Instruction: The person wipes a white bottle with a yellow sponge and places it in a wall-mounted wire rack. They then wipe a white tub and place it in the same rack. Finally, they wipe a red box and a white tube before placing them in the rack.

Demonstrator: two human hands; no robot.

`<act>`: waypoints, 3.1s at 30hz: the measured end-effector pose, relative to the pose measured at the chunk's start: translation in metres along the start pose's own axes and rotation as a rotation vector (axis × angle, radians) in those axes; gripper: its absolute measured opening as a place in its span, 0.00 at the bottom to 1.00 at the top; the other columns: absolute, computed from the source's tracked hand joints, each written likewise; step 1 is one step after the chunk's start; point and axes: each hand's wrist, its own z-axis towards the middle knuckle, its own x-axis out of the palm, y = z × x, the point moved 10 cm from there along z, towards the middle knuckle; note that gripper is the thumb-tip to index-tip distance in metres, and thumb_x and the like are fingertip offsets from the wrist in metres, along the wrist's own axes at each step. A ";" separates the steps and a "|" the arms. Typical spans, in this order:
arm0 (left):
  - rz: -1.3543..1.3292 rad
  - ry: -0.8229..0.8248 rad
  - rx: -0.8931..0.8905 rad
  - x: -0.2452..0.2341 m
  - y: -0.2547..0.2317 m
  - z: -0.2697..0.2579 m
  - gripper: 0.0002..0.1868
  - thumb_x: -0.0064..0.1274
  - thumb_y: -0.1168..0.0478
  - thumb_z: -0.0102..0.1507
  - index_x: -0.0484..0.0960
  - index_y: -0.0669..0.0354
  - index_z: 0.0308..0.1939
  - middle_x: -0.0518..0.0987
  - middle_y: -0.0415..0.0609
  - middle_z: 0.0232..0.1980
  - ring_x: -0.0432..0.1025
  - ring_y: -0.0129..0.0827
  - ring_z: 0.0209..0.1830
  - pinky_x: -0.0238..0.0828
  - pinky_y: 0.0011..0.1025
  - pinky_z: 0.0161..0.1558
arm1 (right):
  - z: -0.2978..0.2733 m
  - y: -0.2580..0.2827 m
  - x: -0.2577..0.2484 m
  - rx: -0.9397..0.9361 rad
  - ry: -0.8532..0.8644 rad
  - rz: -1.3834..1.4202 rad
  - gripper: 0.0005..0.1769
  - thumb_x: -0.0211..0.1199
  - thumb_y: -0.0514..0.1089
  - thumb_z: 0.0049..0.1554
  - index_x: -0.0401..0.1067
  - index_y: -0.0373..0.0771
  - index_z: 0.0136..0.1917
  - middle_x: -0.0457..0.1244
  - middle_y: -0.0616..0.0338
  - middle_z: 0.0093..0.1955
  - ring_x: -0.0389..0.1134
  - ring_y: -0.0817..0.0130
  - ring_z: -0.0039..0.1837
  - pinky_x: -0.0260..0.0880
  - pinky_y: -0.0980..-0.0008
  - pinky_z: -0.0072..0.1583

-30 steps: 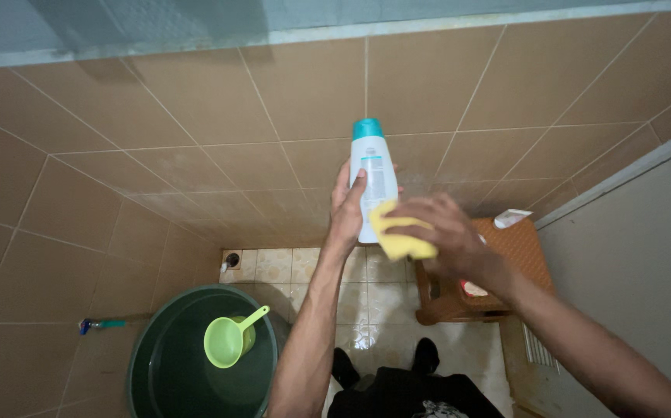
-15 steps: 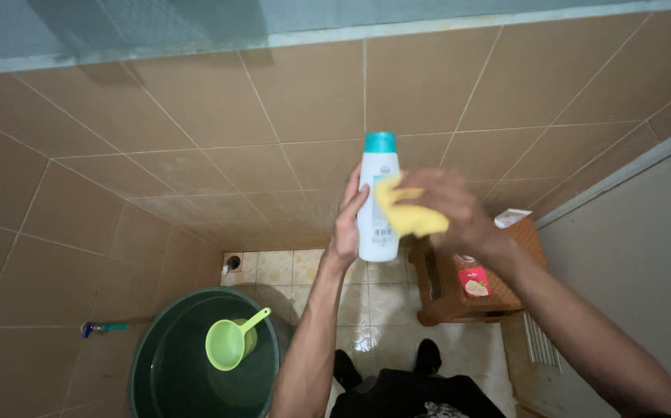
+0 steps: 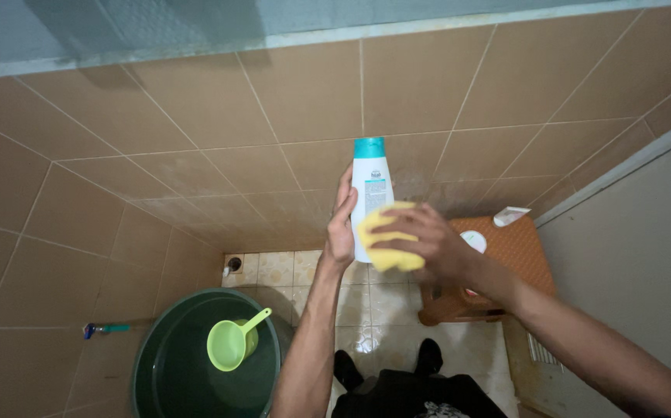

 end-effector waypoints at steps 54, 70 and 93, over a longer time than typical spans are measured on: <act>-0.029 -0.089 -0.391 0.031 0.144 -0.013 0.34 0.55 0.56 0.65 0.57 0.52 0.71 0.83 0.51 0.43 0.77 0.31 0.33 0.76 0.30 0.33 | -0.153 -0.101 -0.097 0.688 -0.708 0.267 0.27 0.46 0.24 0.54 0.69 0.30 0.66 0.63 0.48 0.67 0.64 0.60 0.72 0.61 0.63 0.73; 0.235 0.049 -0.430 0.043 0.268 0.010 0.15 0.51 0.62 0.72 0.71 0.61 0.61 0.83 0.50 0.52 0.77 0.30 0.50 0.76 0.32 0.52 | -0.495 -0.180 0.041 1.552 -1.195 0.483 0.18 0.57 0.38 0.59 0.71 0.32 0.62 0.68 0.58 0.55 0.69 0.68 0.56 0.70 0.67 0.59; 0.401 -0.133 -0.468 0.008 0.377 0.047 0.15 0.51 0.60 0.71 0.72 0.62 0.59 0.83 0.48 0.52 0.77 0.26 0.50 0.76 0.30 0.52 | -0.670 -0.284 0.205 1.955 -1.011 0.766 0.29 0.64 0.36 0.58 0.61 0.32 0.71 0.66 0.52 0.64 0.68 0.63 0.64 0.68 0.66 0.65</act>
